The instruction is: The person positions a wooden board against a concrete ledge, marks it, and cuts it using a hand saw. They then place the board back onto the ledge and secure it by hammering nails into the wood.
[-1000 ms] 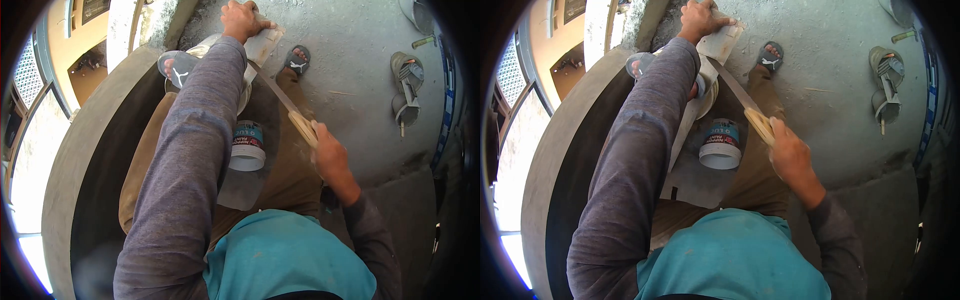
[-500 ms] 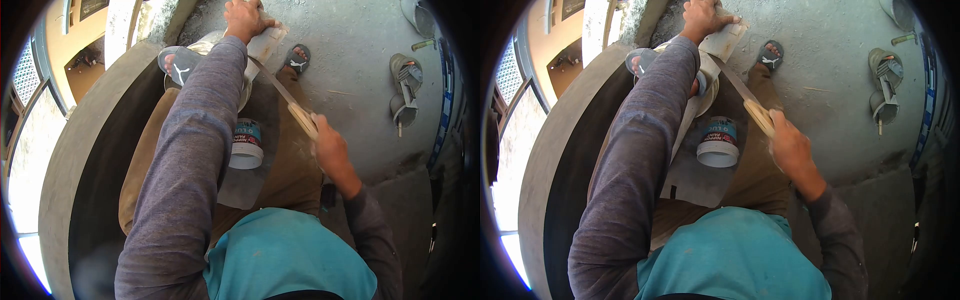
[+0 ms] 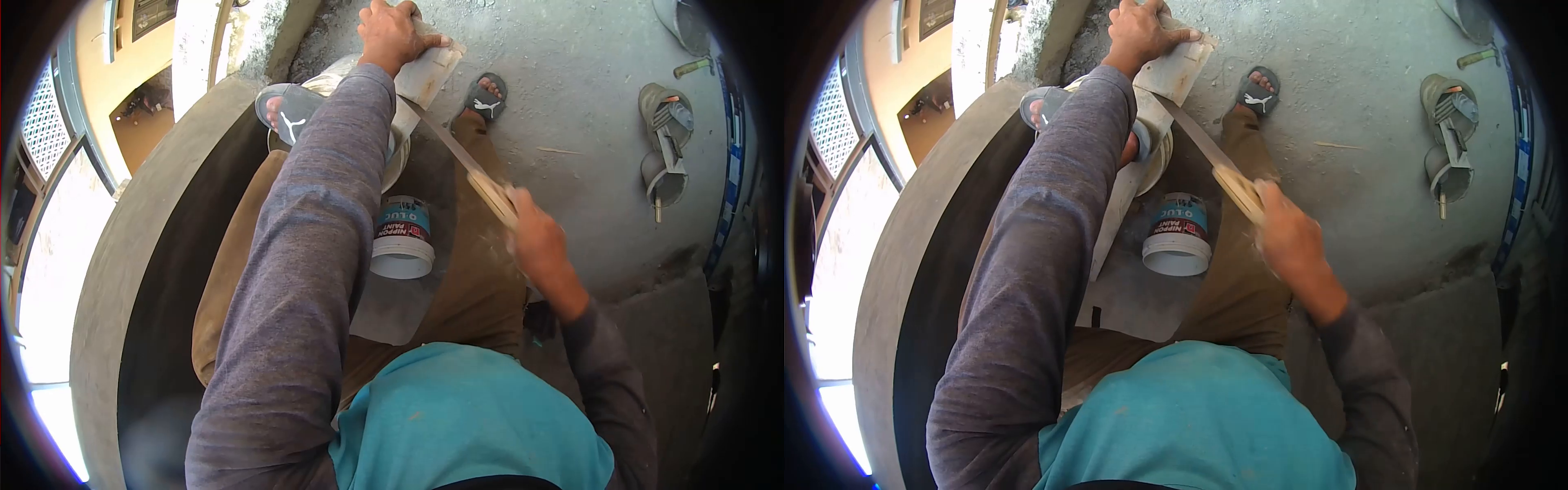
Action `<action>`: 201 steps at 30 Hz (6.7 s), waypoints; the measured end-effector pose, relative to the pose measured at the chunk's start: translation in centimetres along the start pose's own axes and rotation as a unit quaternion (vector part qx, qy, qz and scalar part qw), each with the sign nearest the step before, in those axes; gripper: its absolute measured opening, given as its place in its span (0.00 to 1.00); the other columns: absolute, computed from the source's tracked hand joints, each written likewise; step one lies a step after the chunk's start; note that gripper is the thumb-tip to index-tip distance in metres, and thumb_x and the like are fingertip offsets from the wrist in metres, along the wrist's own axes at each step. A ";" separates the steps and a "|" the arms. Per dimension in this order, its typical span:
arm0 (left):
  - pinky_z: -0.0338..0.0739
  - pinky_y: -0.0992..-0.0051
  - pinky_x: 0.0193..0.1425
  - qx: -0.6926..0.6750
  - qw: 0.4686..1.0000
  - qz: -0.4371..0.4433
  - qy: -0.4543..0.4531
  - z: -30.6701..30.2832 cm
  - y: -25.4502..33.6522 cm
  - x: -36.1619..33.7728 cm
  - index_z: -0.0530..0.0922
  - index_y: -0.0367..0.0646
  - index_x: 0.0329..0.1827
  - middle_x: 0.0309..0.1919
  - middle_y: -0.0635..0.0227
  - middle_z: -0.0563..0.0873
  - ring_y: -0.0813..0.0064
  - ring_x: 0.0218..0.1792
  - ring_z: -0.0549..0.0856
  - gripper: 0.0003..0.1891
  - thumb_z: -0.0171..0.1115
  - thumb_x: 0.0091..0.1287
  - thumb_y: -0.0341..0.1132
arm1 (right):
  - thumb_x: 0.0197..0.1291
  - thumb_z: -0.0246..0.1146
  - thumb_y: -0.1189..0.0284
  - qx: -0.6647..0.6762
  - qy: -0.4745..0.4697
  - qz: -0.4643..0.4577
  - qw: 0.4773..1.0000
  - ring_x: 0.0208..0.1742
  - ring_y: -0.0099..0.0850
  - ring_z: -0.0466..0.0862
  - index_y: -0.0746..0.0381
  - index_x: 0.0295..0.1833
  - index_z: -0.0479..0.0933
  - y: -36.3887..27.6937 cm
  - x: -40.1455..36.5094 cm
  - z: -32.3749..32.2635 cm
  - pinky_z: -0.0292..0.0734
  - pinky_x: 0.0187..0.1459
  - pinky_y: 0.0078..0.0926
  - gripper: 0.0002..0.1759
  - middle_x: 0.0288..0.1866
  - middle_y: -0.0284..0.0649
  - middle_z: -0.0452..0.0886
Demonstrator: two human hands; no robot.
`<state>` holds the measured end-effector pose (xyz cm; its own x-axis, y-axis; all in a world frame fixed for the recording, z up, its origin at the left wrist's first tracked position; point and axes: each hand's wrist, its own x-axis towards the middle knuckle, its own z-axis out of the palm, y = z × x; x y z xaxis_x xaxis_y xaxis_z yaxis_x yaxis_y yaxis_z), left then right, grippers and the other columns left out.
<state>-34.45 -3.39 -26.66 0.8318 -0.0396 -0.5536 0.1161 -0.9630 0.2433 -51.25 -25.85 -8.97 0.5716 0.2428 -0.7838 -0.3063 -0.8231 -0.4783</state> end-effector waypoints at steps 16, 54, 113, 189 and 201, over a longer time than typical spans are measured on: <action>0.72 0.60 0.55 0.013 1.000 0.002 -0.002 2.4 -1.1 1.2 0.82 0.53 0.50 0.48 0.55 0.76 0.53 0.55 0.71 0.42 0.73 0.33 0.70 | 0.57 0.60 0.73 0.009 0.039 -0.022 0.999 0.42 0.52 0.82 0.59 0.55 0.67 1.4 -2.4 0.1 0.76 0.40 0.50 0.20 0.42 0.51 0.81; 0.71 0.60 0.59 0.053 0.994 -0.044 -0.082 3.1 -0.5 3.0 0.81 0.57 0.56 0.55 0.56 0.75 0.53 0.59 0.70 0.43 0.75 0.34 0.68 | 0.58 0.61 0.69 0.033 -0.039 -0.032 0.998 0.44 0.53 0.81 0.57 0.54 0.65 -0.3 14.2 6.4 0.75 0.42 0.51 0.20 0.41 0.52 0.82; 0.76 0.74 0.38 -0.313 0.837 0.032 0.447 -50.1 9.8 -13.9 0.79 0.37 0.41 0.31 0.65 0.83 0.75 0.31 0.81 0.27 0.71 0.56 0.55 | 0.58 0.65 0.62 0.108 0.224 0.266 0.931 0.49 0.54 0.80 0.67 0.51 0.68 21.9 -19.6 -2.7 0.75 0.48 0.45 0.23 0.45 0.57 0.80; 0.69 0.57 0.61 -0.709 -0.229 -0.346 0.571 7.5 -0.4 -14.6 0.58 0.51 0.70 0.65 0.58 0.67 0.60 0.61 0.71 0.39 0.59 0.63 0.61 | 0.66 0.58 0.63 -0.231 0.257 -0.007 0.938 0.47 0.36 0.79 0.70 0.52 0.73 5.3 18.9 -55.3 0.72 0.51 0.32 0.20 0.48 0.47 0.80; 0.70 0.64 0.56 -0.622 -0.060 -0.506 0.595 -12.7 17.4 -17.0 0.65 0.32 0.57 0.52 0.47 0.76 0.59 0.50 0.77 0.29 0.53 0.70 0.53 | 0.64 0.55 0.44 0.011 -0.324 0.052 0.945 0.53 0.37 0.77 0.64 0.62 0.66 -24.7 6.1 -9.6 0.73 0.57 0.38 0.36 0.54 0.44 0.75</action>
<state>-39.69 -16.06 -2.96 -0.6419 0.4766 -0.6007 -0.4121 0.4462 0.7944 -32.83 -8.97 1.87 -0.0455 0.4296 -0.9019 -0.3553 -0.8507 -0.3873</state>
